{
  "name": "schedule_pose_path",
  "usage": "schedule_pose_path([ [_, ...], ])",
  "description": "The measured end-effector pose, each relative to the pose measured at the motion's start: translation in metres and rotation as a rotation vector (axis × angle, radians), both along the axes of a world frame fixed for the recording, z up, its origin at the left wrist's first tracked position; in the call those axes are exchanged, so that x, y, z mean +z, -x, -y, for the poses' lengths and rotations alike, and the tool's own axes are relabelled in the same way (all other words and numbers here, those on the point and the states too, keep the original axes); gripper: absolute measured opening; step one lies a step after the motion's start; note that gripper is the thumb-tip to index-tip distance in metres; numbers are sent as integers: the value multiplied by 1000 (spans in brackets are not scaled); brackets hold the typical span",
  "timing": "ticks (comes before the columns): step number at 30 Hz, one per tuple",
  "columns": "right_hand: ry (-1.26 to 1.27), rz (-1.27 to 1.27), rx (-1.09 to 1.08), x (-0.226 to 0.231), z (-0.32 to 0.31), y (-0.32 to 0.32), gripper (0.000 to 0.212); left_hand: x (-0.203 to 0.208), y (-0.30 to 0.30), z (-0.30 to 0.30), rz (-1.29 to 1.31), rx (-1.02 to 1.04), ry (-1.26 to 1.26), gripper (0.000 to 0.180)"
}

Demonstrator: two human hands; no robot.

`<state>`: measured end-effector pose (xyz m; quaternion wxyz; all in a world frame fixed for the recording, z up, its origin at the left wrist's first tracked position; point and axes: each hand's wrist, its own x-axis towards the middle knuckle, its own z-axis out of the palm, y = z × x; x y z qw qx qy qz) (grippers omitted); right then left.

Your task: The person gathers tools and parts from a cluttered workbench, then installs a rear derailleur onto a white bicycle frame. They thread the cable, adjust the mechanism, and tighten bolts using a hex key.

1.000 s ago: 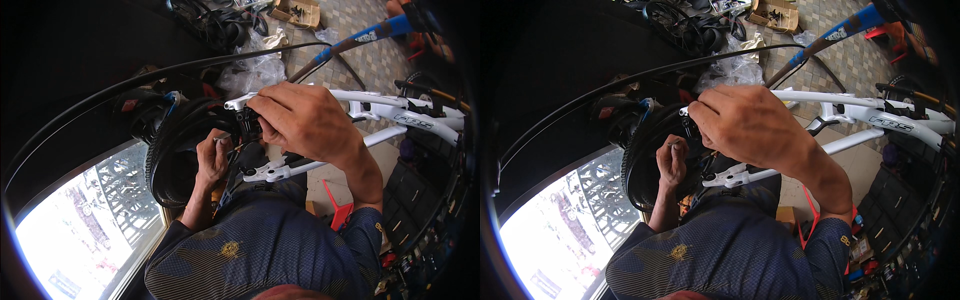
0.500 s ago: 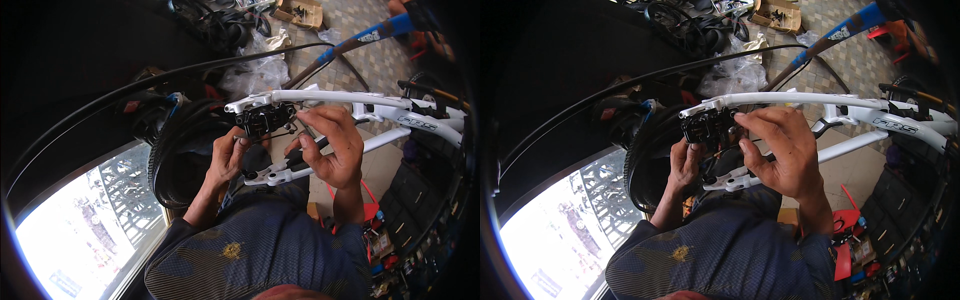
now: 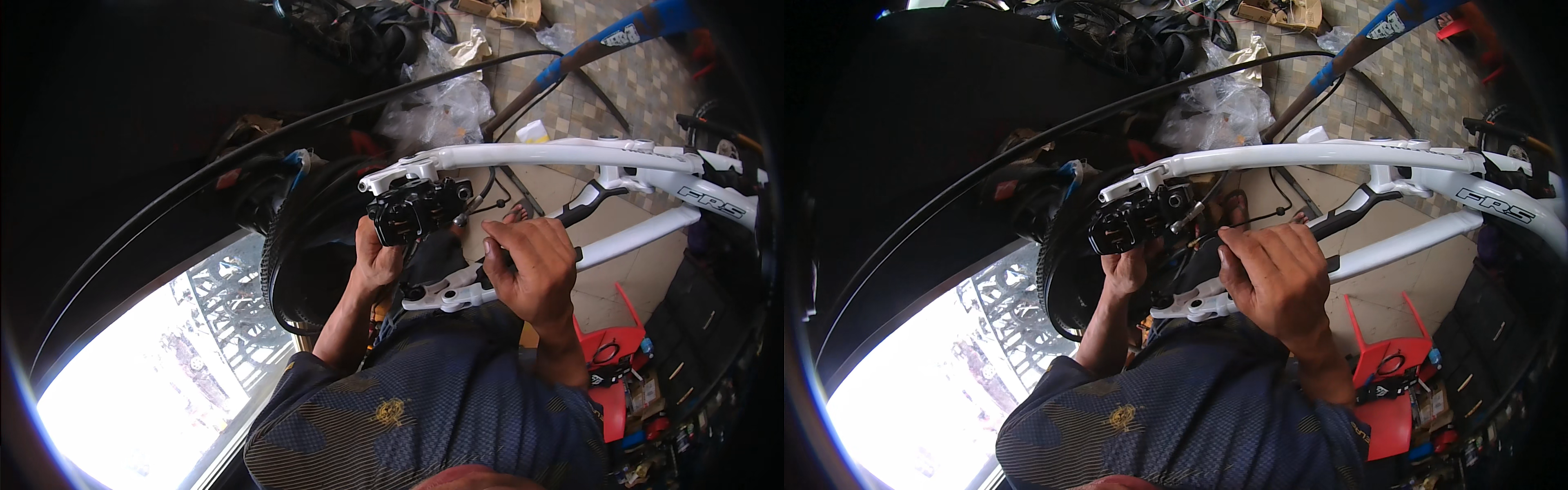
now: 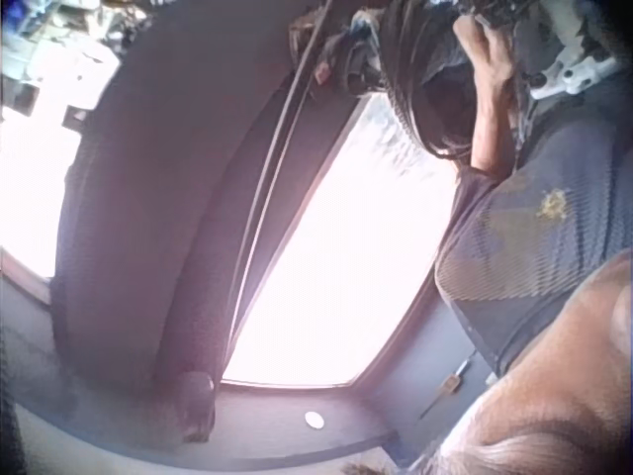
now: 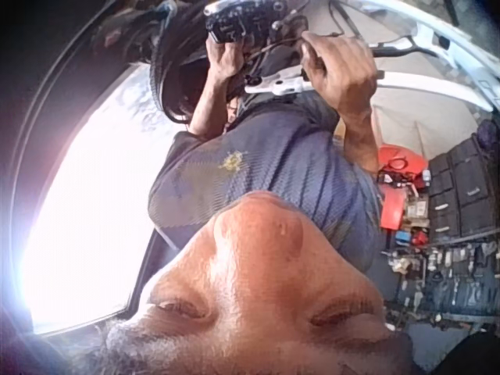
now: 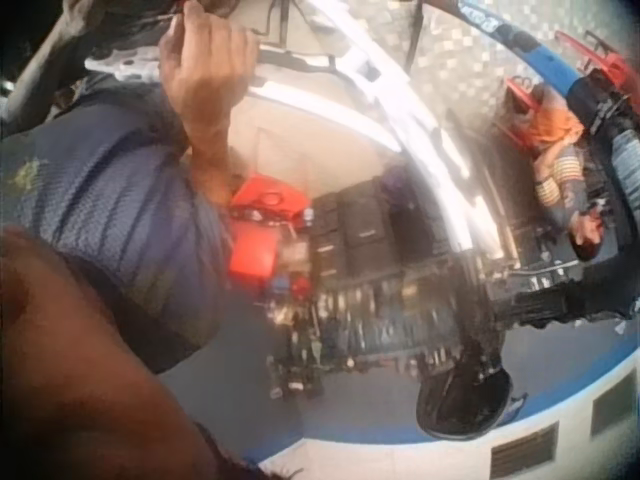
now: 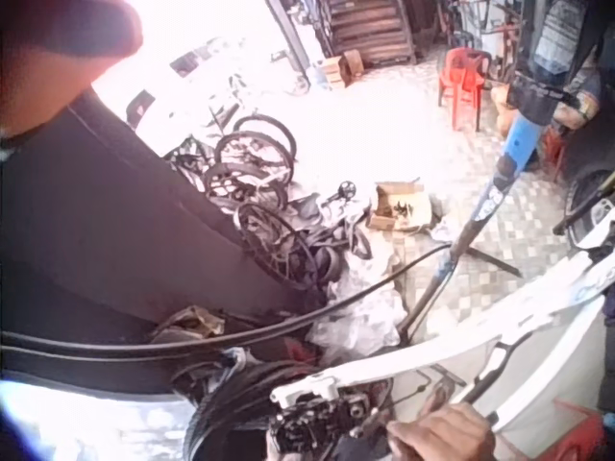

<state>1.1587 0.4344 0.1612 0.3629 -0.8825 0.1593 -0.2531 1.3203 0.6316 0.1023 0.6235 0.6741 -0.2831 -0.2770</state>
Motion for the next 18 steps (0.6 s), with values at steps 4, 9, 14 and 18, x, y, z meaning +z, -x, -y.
schedule_pose_path([
  [4, 8, -33, -11, -1, 0, 1, 16, -4, -3, 4, 47, 22, 25, 25],
  [9, 13, -67, -8, -2, 1, 3, 18, 5, -13, 8, 133, -58, -19, 28],
  [14, 18, -69, -25, -5, -2, 2, 19, 14, -12, 10, 161, -109, -42, 31],
  [18, 21, -112, -23, 0, -2, -1, 17, -1, -8, 0, 158, -136, -74, 35],
])
